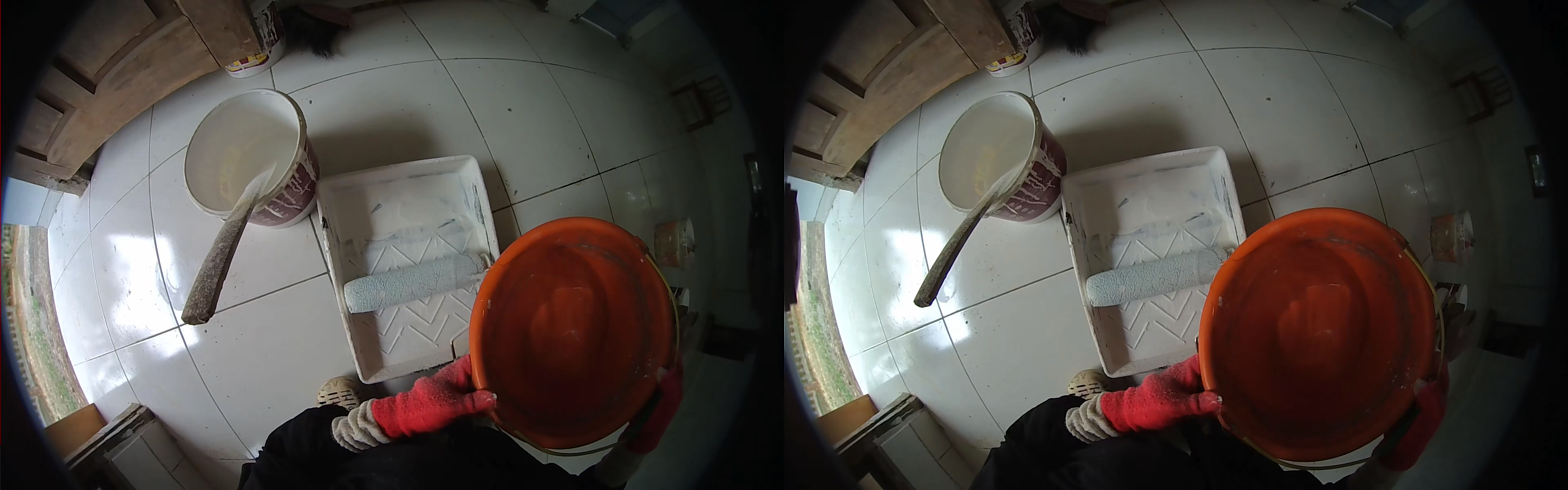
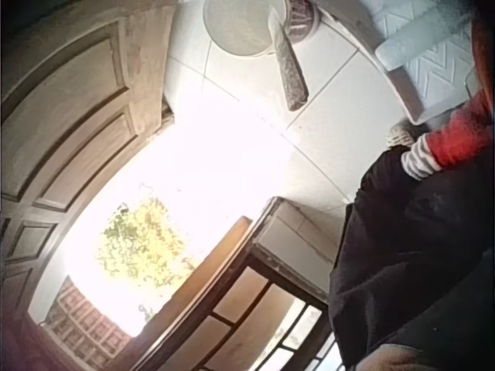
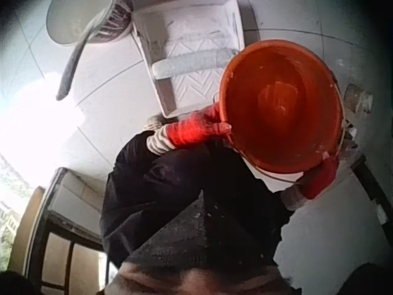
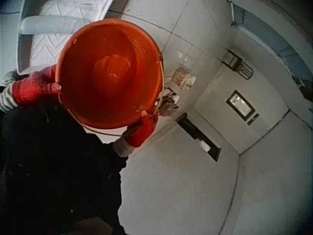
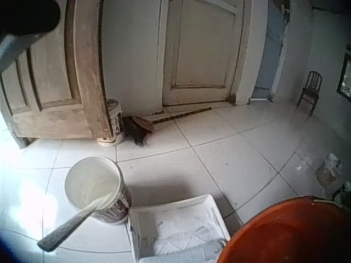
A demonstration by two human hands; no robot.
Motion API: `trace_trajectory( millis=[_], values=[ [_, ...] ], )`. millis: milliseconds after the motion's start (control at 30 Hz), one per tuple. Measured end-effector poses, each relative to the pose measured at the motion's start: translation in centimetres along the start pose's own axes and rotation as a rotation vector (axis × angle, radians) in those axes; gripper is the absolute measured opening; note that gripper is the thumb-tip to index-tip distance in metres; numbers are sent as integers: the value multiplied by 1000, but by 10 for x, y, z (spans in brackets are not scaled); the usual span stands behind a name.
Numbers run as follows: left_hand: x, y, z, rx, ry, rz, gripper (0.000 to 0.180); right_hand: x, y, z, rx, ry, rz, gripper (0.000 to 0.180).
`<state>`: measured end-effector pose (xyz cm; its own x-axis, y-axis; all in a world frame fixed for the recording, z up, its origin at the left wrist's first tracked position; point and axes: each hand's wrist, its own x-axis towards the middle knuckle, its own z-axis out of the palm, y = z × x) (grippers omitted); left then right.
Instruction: The person carries a paint tray and roller into a room and pours paint from one bucket into another. They stir the paint using a wooden stick and then scrape the stick against the edge of the paint tray.
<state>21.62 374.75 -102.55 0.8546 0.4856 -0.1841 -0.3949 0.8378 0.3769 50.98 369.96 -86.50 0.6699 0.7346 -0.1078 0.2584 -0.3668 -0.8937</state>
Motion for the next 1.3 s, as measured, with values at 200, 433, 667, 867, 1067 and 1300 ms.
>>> trace_trajectory(
  millis=[200, 433, 667, 867, 1067, 1300],
  values=[
    [-7, 2, 2, -20, -20, 23, 47, -7, -4, 3, 14, 26, 12, 61],
    [-18, 2, 1, -16, -13, 54, 41, -15, -4, 3, 21, 24, -19, 57],
    [-32, 6, 0, -15, -18, 72, 41, -19, -10, 7, 26, -54, -34, 56],
    [-43, 6, -7, 72, 5, 10, 42, -24, -15, 25, 26, -29, -30, 57],
    [-49, 6, -10, 54, 0, 21, 39, -27, -19, 32, 36, -43, -1, 59],
    [-55, 0, -12, 64, 40, 3, 43, -29, -14, 30, -40, -56, -78, 56]
  ],
)
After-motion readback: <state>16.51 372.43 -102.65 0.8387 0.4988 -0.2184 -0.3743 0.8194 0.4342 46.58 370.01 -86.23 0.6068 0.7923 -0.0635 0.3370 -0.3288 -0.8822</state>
